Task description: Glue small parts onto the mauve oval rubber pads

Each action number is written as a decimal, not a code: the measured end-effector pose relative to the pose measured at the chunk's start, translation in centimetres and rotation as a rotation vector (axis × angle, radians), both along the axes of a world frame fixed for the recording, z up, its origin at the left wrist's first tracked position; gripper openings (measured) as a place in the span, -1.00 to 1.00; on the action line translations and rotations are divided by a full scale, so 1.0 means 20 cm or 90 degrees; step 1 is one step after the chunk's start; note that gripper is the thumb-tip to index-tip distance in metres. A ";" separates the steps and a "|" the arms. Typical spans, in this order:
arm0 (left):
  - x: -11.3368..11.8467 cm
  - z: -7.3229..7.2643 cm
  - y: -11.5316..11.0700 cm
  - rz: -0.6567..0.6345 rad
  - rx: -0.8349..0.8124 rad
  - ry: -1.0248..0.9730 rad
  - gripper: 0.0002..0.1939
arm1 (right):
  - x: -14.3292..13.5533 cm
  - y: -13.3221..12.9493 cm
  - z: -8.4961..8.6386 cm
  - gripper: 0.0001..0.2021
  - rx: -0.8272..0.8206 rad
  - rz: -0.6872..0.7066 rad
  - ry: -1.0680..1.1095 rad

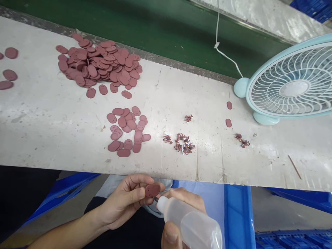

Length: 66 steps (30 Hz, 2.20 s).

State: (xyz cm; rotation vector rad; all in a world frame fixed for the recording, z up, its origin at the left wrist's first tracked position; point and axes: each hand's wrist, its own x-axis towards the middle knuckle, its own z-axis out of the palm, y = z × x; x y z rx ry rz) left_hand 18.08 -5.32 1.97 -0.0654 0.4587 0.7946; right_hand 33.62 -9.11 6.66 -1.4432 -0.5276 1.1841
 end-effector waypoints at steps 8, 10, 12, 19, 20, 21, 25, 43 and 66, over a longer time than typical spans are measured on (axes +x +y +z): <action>0.00 0.00 -0.01 -0.004 0.001 0.007 -0.81 | -0.14 0.09 0.07 -0.62 0.145 0.013 -0.366; 0.00 0.00 -0.01 -0.004 0.000 0.008 -0.81 | -0.14 0.10 0.08 -0.63 0.152 -0.003 -0.400; 0.00 0.00 0.00 -0.005 0.007 0.007 -0.81 | -0.11 0.14 0.11 -0.64 0.163 -0.008 -0.348; -0.01 0.00 0.01 -0.003 0.026 0.009 -0.82 | 0.34 0.44 0.07 -0.66 0.148 -0.145 0.728; -0.02 0.00 0.01 -0.003 0.026 0.010 -0.82 | 0.41 0.47 0.03 -0.59 0.166 -0.214 0.953; -0.03 0.00 0.01 -0.001 0.022 0.014 -0.82 | 0.47 0.50 -0.01 -0.53 0.196 -0.291 1.140; -0.06 0.00 0.02 0.009 0.004 0.038 -0.82 | 0.59 0.54 -0.09 -0.53 0.248 -0.323 1.315; -0.10 0.02 0.01 0.036 -0.026 0.077 -0.83 | 0.25 1.13 -0.01 -0.88 0.034 0.287 -0.862; -0.06 0.00 0.00 0.150 0.166 0.182 -0.81 | -0.06 0.25 0.08 -0.78 0.067 0.403 -0.230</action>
